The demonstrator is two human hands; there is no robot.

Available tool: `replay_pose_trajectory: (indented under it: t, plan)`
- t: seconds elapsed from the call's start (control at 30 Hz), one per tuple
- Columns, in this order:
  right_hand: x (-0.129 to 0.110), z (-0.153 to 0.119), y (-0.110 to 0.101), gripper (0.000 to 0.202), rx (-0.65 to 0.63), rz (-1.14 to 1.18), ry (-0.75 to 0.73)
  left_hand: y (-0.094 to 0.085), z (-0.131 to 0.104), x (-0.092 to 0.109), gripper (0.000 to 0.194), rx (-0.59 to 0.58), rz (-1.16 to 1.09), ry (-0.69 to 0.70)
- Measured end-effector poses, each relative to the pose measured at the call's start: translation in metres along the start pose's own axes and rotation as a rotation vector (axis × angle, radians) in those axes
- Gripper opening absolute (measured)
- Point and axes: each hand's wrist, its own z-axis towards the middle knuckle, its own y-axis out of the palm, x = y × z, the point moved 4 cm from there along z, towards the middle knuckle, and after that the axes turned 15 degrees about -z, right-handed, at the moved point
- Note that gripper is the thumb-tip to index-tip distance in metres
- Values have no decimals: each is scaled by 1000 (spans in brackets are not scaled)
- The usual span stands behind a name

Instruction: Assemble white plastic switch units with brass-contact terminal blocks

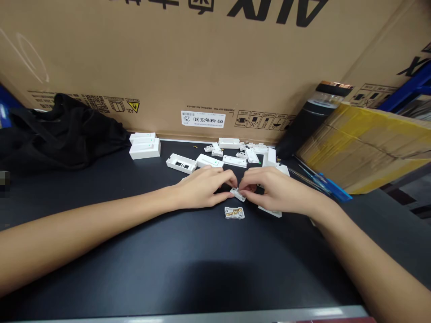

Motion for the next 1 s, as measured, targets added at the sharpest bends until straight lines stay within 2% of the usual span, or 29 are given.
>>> replay_pose_trajectory:
  t: [0.1,0.27,0.43,0.5,0.57,0.63,0.7,0.8,1.0]
  plan:
    - [1,-1,0,18,-9,-9,-10,0,-1,-2,20,8,-9,7]
    - [3,-2,-4,17,54,47,-59,0,-1,-2,21,21,-10,17]
    - [1,0,-2,20,42,42,-58,-1,-2,-2,21,36,1,24]
    - [10,-2,-3,22,62,50,10,0,-3,-2,22,39,20,29]
    - [31,-6,-5,25,123,15,162,1,-4,-3,21,34,34,36]
    - [57,-13,-8,27,214,-117,352,1,-4,-3,20,24,42,41]
    - [77,-16,-7,31,242,-252,432,2,-4,-2,20,16,49,37]
    - [85,-6,-1,32,199,-325,388,1,-4,2,20,13,60,31]
    - [66,43,7,20,40,-345,203,0,-7,9,16,22,72,58]
